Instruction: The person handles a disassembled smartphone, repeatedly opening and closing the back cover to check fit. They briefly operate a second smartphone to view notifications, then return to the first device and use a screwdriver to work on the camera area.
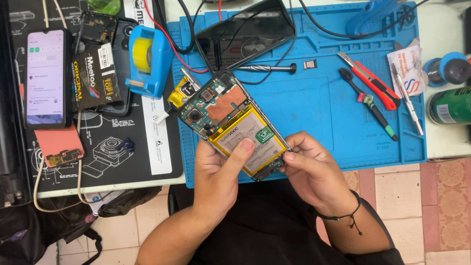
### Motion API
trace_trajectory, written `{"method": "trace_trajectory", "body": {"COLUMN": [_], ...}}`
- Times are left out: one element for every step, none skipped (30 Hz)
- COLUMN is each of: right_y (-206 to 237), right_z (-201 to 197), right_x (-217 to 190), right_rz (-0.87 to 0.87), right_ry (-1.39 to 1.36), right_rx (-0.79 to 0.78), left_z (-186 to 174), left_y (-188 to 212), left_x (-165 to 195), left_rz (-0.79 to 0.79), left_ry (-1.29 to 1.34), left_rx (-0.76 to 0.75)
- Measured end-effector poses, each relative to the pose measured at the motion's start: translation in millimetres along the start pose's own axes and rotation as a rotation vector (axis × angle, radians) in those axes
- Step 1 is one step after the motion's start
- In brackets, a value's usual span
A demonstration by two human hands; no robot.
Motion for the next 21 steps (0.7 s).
{"method": "trace_trajectory", "body": {"right_y": [0.4,1.6,2.4,3.0,3.2,3.8,3.8,3.8,3.8,4.2,4.1,4.1,4.0,4.2,4.0,4.1,4.0,4.1,3.8,3.7,3.5], "right_z": [0.8,1.5,2.0,3.5,4.9,6.2,6.7,7.0,7.3,7.1,7.0,6.8,7.0,6.9,7.1,6.1,5.3,4.5,3.2,1.9,0.8], "right_x": [-0.2,-0.4,-0.9,-1.2,-1.4,-1.9,-2.0,-1.9,-1.7,-1.6,-1.4,-1.0,-0.5,-0.3,-0.1,0.1,0.7,0.9,1.0,1.4,2.0], "right_rz": [-0.005,-0.011,-0.019,-0.026,-0.033,-0.041,-0.050,-0.057,-0.064,-0.067,-0.070,-0.073,-0.069,-0.067,-0.065,-0.068,-0.070,-0.074,-0.077,-0.078,-0.079], "right_ry": [0.008,0.015,0.023,0.025,0.025,0.026,0.007,-0.013,-0.032,-0.042,-0.052,-0.062,-0.055,-0.048,-0.041,-0.044,-0.047,-0.050,-0.053,-0.056,-0.060], "right_rx": [0.000,0.002,0.005,-0.007,-0.019,-0.032,-0.036,-0.039,-0.042,-0.042,-0.043,-0.045,-0.051,-0.058,-0.065,-0.059,-0.051,-0.045,-0.034,-0.023,-0.012], "left_z": [-0.4,-0.5,-0.6,-1.5,-2.6,-3.2,-2.7,-2.2,-1.5,-1.0,-0.8,-0.9,-1.7,-2.4,-3.3,-3.6,-4.2,-4.4,-4.4,-4.4,-4.8], "left_y": [0.1,0.5,0.5,0.7,1.0,1.5,1.6,2.1,2.5,3.2,3.5,3.6,3.6,3.7,3.4,3.2,3.1,3.1,3.0,3.1,3.4], "left_x": [0.1,0.1,0.1,-0.7,-0.9,-1.4,-0.7,0.0,0.6,0.6,0.8,1.1,0.4,-0.4,-1.3,-1.6,-2.0,-2.7,-3.3,-4.1,-4.7], "left_rz": [0.006,0.011,0.016,0.012,0.008,0.004,0.009,0.012,0.016,0.015,0.016,0.017,0.006,-0.004,-0.013,-0.016,-0.019,-0.021,-0.016,-0.010,-0.006], "left_ry": [0.012,0.023,0.035,0.069,0.102,0.133,0.131,0.129,0.127,0.132,0.135,0.139,0.145,0.152,0.158,0.156,0.154,0.153,0.146,0.140,0.134], "left_rx": [-0.001,-0.002,-0.006,-0.002,0.001,0.004,-0.010,-0.021,-0.032,-0.033,-0.034,-0.033,-0.025,-0.017,-0.010,-0.012,-0.014,-0.017,-0.020,-0.022,-0.023]}}
Point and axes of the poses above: each hand's wrist, its own y-axis away from the middle knuckle, its own z-axis out of the palm, x = y × z, the point moved 8 cm from there along -y, towards the middle knuckle, and after that the axes turned 5 degrees about -x, right-handed, at the moved point
